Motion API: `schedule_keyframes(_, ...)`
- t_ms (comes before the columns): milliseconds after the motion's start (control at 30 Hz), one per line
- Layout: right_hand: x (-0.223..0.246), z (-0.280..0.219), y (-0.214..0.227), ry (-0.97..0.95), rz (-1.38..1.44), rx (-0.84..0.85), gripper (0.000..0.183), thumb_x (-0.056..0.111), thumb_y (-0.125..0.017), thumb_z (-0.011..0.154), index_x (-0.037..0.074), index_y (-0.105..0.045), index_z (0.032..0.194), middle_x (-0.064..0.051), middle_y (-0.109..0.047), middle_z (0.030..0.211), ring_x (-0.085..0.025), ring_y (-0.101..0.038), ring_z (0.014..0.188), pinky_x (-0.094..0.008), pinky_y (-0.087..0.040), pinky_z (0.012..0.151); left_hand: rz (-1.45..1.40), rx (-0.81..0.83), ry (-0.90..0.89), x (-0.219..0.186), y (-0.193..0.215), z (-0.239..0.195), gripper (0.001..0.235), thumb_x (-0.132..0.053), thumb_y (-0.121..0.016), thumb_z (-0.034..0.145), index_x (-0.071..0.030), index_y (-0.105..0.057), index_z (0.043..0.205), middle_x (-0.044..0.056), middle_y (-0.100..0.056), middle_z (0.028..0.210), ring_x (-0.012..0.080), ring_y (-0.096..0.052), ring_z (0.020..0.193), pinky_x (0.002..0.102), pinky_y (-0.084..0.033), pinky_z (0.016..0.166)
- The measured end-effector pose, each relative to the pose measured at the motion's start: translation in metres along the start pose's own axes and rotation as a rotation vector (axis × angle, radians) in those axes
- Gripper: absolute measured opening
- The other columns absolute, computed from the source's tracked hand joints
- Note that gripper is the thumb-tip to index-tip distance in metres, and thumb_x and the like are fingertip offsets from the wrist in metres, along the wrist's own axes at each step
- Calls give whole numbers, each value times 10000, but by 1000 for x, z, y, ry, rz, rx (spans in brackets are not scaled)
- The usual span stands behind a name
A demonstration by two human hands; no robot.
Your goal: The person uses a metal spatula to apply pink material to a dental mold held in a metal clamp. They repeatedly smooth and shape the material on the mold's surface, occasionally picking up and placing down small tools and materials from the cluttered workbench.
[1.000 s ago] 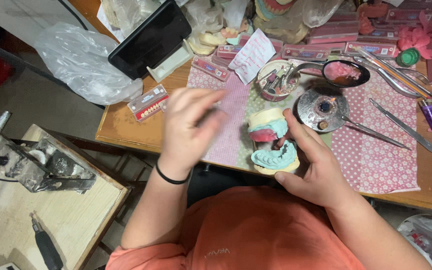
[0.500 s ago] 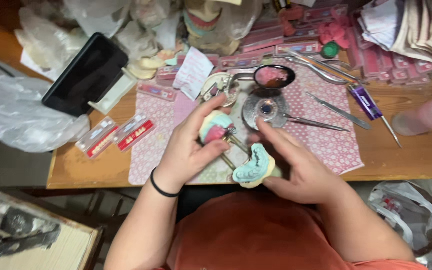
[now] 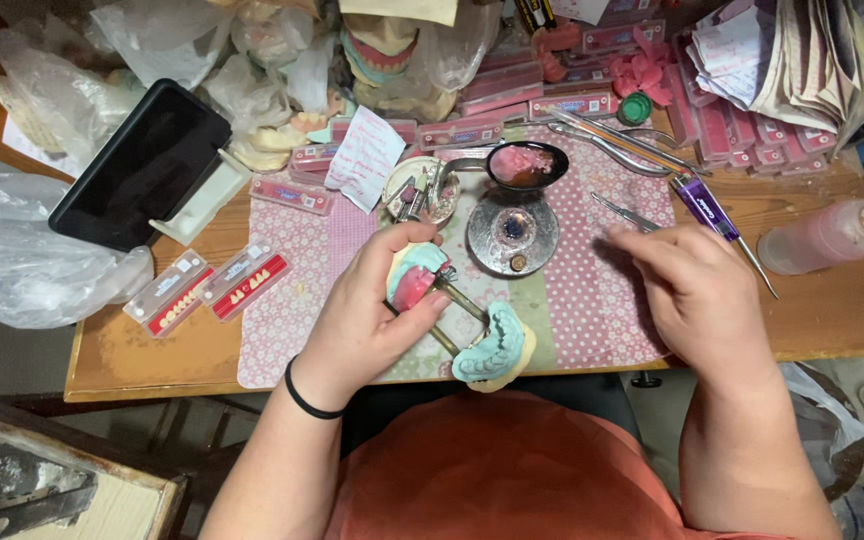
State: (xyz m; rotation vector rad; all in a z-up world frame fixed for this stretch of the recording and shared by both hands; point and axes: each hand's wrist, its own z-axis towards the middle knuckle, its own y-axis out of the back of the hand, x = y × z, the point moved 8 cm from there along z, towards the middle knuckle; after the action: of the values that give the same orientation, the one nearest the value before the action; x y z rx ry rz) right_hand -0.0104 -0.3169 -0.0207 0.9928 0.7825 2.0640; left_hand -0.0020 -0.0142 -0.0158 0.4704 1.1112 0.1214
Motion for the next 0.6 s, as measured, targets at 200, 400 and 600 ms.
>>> schedule_keyframes(200,20,-6,-21,-266,760,-96,414,-32,-848,760,-41,-727,1155,-199,-786,1061,-243,-766,982,-402,-636,875,23,-90,-31,-3,-7,-2,549,-208,-815,873,-66,-588,1352,178,-692,1222,410,-672,1180,514,-512,1023)
schedule_keyframes(400,3,-12,-68,-500,1169,-380,277,27,-685,959,-131,-677,1187,-248,-732,893,-232,-749,737,-363,-685,667,-10,-172,-33,-2,-16,0,596,-241,-921,750,-131,-668,1278,80,-716,1209,318,-694,1181,435,-534,1035)
schedule_keyframes(600,-2,-12,-77,-558,1339,-312,465,248,-549,982,-138,-648,1222,-288,-729,975,-289,-781,863,-377,-692,774,-108,-190,111,7,-9,2,684,-245,-926,695,-133,-661,1315,127,-718,1097,293,-712,1054,422,-550,961)
